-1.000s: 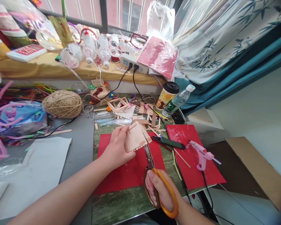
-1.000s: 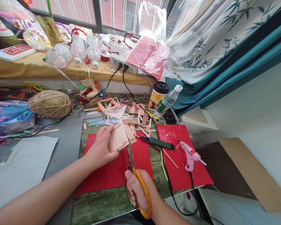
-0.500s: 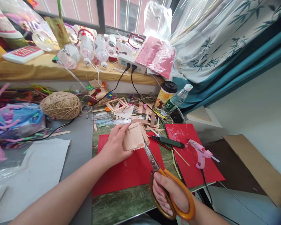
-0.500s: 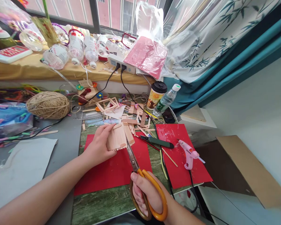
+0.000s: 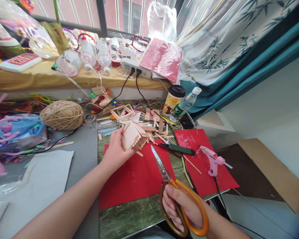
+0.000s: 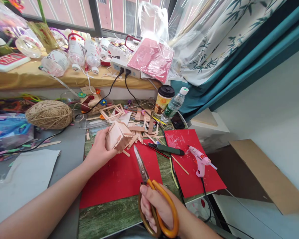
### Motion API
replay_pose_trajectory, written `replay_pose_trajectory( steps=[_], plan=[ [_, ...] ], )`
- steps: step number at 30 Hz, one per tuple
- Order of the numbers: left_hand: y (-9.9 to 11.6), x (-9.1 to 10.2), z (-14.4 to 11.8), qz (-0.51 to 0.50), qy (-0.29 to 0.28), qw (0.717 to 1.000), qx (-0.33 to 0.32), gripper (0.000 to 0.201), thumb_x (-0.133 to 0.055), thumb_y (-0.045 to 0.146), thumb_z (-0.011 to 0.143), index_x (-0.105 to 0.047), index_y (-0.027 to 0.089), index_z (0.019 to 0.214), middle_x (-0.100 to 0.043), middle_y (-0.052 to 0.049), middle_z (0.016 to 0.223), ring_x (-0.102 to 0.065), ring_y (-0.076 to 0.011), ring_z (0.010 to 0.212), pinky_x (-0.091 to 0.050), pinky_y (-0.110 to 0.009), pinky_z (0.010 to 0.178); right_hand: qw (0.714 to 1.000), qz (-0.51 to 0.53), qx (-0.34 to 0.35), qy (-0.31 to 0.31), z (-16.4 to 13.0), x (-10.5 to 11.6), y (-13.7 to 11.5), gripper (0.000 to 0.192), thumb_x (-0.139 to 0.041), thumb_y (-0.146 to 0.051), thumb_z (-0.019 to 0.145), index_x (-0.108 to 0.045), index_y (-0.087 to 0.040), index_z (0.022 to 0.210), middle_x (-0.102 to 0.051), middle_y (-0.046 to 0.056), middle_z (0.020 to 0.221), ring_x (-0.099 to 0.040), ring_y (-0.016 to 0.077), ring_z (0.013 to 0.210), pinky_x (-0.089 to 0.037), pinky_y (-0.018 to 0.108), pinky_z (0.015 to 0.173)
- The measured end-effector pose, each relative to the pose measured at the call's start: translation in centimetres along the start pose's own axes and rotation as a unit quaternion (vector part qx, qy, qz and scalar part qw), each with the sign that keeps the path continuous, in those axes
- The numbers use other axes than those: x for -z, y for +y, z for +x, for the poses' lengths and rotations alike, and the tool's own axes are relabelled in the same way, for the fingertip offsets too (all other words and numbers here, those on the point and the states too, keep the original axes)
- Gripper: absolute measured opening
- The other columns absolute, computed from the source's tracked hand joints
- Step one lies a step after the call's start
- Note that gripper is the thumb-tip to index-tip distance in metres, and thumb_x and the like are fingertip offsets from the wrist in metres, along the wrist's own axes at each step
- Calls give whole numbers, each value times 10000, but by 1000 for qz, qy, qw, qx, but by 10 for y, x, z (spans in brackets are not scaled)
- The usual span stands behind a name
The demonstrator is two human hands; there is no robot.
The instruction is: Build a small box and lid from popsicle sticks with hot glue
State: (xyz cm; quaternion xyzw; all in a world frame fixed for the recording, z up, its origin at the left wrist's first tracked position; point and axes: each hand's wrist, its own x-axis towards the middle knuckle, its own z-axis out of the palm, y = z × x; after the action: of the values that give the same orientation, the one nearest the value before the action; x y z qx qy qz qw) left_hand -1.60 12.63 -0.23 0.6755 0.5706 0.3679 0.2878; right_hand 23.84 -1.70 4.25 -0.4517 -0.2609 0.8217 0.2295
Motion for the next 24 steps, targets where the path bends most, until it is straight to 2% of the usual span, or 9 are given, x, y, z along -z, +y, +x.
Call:
replay_pose_trajectory(
  steps=[3,6,9,11,13,15,17,20,24],
  plan=[
    [7,-3,-1,-167,-61,980,85,788,-706,320,774,-418,215,1499,-517,-137,1477,-497,-353,1383,-390,-523,1170,989,-115,80,54,6,-6,6,614,-609,-728,895,-567,-165,654,-471,-49,480,-436,67,367,-360,177,379],
    [15,-10,-5,-341,-112,920,160,632,-675,387,828,-515,185,1406,-646,-121,1349,-608,-340,1264,-463,-475,1080,983,-144,112,22,11,-12,8,606,-600,-714,910,-591,-153,680,-469,-44,478,-458,78,387,-371,189,406],
    [16,-15,-9,-398,-112,888,203,563,-685,448,844,-577,188,1332,-685,-105,1301,-630,-339,1235,-471,-453,1046,986,-111,115,-40,15,-16,6,605,-595,-702,918,-601,-139,696,-521,-12,546,-519,95,444,-420,206,455],
    [13,-17,-10,-404,-114,883,212,569,-701,458,841,-588,198,1334,-688,-100,1302,-627,-336,1239,-469,-444,1039,986,-81,118,-80,16,-19,3,590,-595,-687,926,-607,-132,726,-562,15,613,-580,117,510,-466,230,516],
    [10,-18,-10,-405,-113,882,211,574,-717,457,829,-598,198,1327,-690,-100,1293,-625,-333,1237,-467,-438,1037,984,-36,138,-109,15,-21,0,574,-623,-721,887,-576,-154,811,-622,53,762,-651,161,671,-533,289,647],
    [9,-18,-9,-407,-108,883,209,570,-724,458,818,-611,188,1307,-698,-105,1268,-636,-332,1213,-472,-438,1029,979,0,156,-134,14,-22,-1,611,-649,-785,821,-506,-194,889,-630,83,945,-655,199,850,-553,363,787],
    [9,-17,-9,-405,-103,884,208,563,-722,458,813,-618,182,1292,-704,-107,1254,-651,-329,1185,-482,-439,1018,975,5,153,-160,14,-22,0,643,-627,-824,803,-454,-216,920,-602,93,1030,-623,207,916,-541,401,852],
    [11,-17,-9,-399,-111,887,206,542,-710,446,818,-608,198,1290,-696,-97,1285,-648,-324,1195,-492,-430,1006,976,-2,138,-170,16,-22,5,616,-598,-805,835,-443,-216,927,-582,81,1018,-598,182,857,-536,384,822],
    [15,-18,-11,-386,-119,897,182,506,-689,410,816,-614,197,1269,-701,-92,1256,-649,-316,1177,-492,-427,998,980,-5,146,-137,20,-24,9,575,-557,-772,882,-460,-207,930,-555,46,969,-535,126,738,-517,312,720]
  ],
)
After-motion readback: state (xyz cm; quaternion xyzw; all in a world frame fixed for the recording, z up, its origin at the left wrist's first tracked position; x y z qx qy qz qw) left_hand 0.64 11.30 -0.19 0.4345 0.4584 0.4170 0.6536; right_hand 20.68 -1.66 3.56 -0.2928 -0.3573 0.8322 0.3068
